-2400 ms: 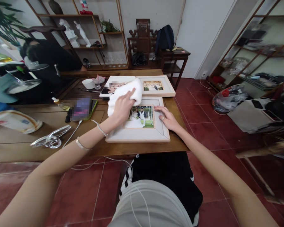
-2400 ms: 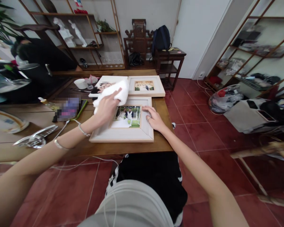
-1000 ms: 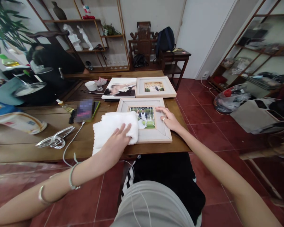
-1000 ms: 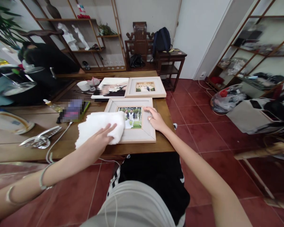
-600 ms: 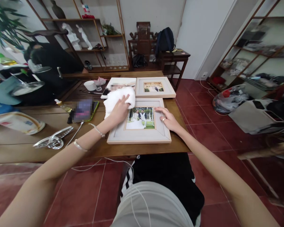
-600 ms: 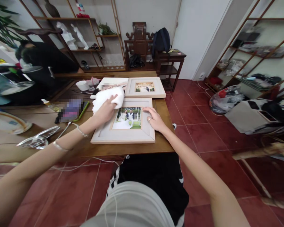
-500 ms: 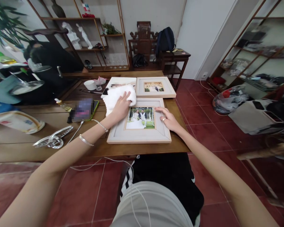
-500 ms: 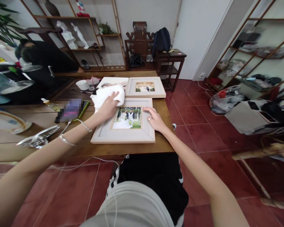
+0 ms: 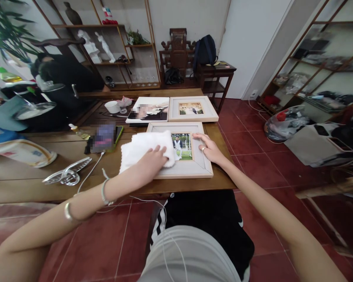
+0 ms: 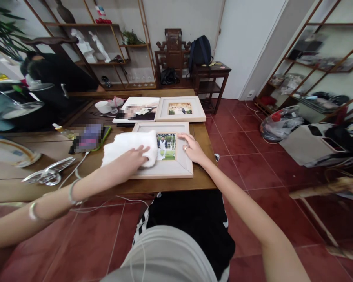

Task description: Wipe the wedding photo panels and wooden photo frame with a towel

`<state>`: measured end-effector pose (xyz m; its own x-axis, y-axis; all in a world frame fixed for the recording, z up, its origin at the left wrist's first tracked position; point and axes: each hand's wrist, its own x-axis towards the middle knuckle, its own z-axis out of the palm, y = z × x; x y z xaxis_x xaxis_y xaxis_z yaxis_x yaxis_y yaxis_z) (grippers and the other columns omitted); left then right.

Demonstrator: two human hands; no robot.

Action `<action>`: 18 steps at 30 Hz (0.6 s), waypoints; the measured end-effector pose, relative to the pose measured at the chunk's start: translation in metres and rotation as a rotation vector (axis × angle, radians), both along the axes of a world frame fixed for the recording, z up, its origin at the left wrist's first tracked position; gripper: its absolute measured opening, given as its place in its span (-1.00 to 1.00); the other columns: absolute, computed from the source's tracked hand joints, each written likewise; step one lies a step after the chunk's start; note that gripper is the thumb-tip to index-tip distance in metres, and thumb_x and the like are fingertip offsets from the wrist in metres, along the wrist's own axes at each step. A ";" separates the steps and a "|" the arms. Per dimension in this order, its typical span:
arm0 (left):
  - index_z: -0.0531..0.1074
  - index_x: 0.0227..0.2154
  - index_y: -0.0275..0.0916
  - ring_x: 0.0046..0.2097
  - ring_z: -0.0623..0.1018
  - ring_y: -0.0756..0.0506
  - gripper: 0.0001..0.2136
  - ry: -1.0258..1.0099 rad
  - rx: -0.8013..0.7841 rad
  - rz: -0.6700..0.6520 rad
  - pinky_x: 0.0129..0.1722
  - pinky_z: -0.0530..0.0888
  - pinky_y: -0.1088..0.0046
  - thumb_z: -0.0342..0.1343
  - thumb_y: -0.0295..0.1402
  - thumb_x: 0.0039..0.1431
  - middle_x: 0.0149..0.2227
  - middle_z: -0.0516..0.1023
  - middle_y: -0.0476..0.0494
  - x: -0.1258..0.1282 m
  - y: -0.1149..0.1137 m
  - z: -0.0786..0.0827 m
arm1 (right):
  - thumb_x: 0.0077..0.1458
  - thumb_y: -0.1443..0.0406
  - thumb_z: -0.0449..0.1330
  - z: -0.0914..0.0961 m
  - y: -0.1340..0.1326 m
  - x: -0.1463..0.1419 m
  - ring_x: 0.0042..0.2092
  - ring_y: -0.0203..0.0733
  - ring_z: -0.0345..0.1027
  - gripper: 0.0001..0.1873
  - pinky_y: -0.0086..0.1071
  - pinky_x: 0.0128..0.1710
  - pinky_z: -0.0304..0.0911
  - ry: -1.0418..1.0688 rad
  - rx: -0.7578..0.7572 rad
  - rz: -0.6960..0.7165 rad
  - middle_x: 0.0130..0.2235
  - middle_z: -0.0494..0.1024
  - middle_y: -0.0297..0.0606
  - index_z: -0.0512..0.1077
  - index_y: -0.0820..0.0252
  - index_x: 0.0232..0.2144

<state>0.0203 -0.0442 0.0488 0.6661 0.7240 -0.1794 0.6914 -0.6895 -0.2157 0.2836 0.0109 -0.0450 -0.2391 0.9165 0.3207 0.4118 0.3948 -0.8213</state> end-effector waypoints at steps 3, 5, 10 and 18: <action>0.54 -0.20 -0.33 0.18 0.45 -0.31 -0.65 0.024 -0.075 -0.015 0.04 0.48 0.19 -0.01 -0.75 0.04 0.18 0.39 -0.43 0.002 -0.042 0.016 | -0.07 0.46 0.04 0.000 -0.001 0.001 0.30 -0.03 0.12 -0.41 0.00 0.35 -0.11 0.003 -0.004 -0.004 0.21 0.36 -0.23 0.41 0.03 0.04; 0.55 -0.22 -0.31 0.20 0.43 -0.32 -0.67 -0.002 -0.081 -0.022 0.06 0.47 0.18 0.03 -0.74 0.04 0.21 0.36 -0.43 0.003 -0.062 0.021 | -0.07 0.46 0.04 0.001 -0.001 0.001 0.31 -0.04 0.12 -0.41 -0.01 0.35 -0.10 0.004 -0.006 -0.003 0.21 0.36 -0.23 0.41 0.04 0.04; 0.56 -0.19 -0.31 0.27 0.31 -0.37 -0.68 -0.061 -0.058 -0.050 0.14 0.43 0.11 0.06 -0.70 0.06 0.28 0.25 -0.43 0.003 -0.069 0.013 | -0.07 0.47 0.03 0.002 -0.002 0.000 0.30 -0.07 0.13 -0.42 -0.04 0.35 -0.11 -0.001 -0.002 0.005 0.20 0.36 -0.22 0.41 0.05 0.03; 0.50 -0.10 -0.44 0.31 0.22 -0.42 -0.58 -0.211 0.167 0.131 0.20 0.34 0.02 -0.12 -0.75 0.05 0.34 0.10 -0.52 0.002 0.025 -0.025 | -0.08 0.46 0.03 0.002 -0.002 0.000 0.31 -0.05 0.12 -0.42 0.02 0.35 -0.11 -0.004 0.015 0.011 0.19 0.38 -0.25 0.42 0.02 0.02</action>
<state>0.0226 -0.0188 0.0236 0.5749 0.8141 0.0821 0.8137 -0.5584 -0.1613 0.2832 0.0086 -0.0433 -0.2507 0.9088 0.3335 0.4109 0.4118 -0.8134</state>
